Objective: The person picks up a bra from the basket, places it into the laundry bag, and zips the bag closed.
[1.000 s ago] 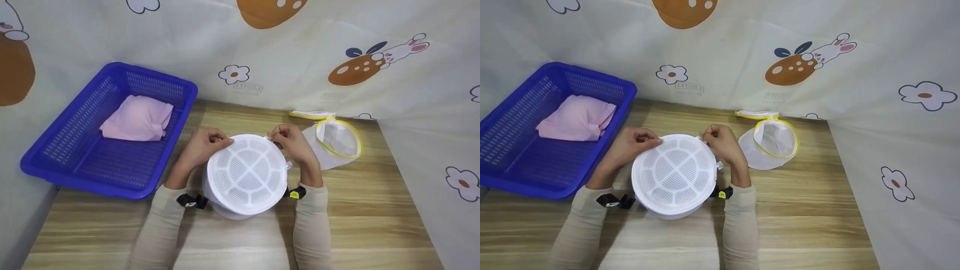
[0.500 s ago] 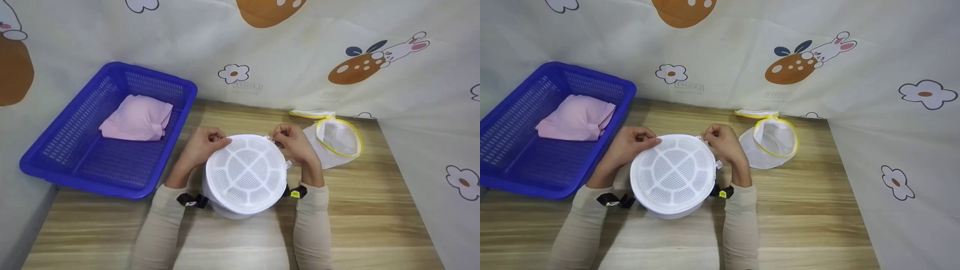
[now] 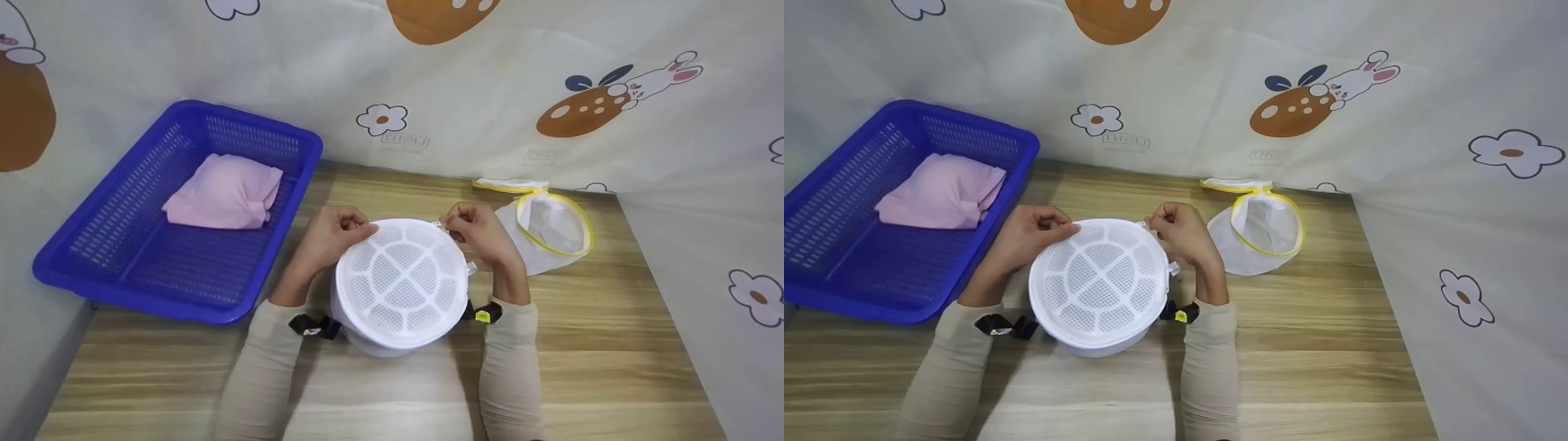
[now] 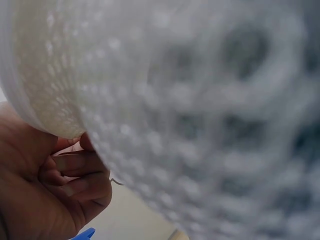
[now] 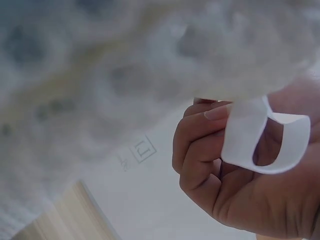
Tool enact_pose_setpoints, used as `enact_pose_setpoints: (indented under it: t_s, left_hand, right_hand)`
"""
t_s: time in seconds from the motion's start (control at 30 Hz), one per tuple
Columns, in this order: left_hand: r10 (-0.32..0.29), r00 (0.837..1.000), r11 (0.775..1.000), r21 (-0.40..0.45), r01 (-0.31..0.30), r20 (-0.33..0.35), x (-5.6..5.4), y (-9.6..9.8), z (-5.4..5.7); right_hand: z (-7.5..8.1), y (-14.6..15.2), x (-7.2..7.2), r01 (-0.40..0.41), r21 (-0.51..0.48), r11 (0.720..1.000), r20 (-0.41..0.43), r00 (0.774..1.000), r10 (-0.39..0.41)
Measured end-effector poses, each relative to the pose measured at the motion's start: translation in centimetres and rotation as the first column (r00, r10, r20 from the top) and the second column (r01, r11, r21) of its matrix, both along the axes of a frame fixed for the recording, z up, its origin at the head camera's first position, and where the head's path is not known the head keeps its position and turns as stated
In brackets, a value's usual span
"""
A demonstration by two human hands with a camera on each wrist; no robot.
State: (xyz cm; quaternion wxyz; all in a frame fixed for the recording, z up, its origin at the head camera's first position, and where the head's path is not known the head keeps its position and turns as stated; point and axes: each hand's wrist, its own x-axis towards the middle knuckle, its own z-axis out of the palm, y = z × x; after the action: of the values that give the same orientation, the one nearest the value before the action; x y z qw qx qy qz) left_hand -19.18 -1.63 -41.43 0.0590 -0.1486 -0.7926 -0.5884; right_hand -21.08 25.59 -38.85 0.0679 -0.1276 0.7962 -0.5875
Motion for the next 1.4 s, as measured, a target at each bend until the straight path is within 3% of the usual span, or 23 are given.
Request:
enact_pose_setpoints:
  t_s: [0.57, 0.87, 1.4]
  left_hand:
    - [0.008, 1.0, 1.0, 0.021, -0.008, -0.027, -0.1, -0.6, 0.1]
    - [0.005, 1.0, 0.999, 0.049, -0.005, 0.001, -0.2, -0.9, 0.2]
    - [0.021, 1.0, 0.997, 0.081, -0.019, -0.02, -0.4, -1.0, 0.0]
  right_hand:
    - [0.1, 0.2, -0.1, 0.004, -0.013, 1.0, 0.018, 1.0, -0.004]
    - [0.3, 0.4, 0.0, 0.004, -0.001, 1.0, 0.024, 1.0, -0.004]
    - [0.1, 0.6, 0.0, -0.023, -0.05, 0.998, 0.021, 0.999, 0.024]
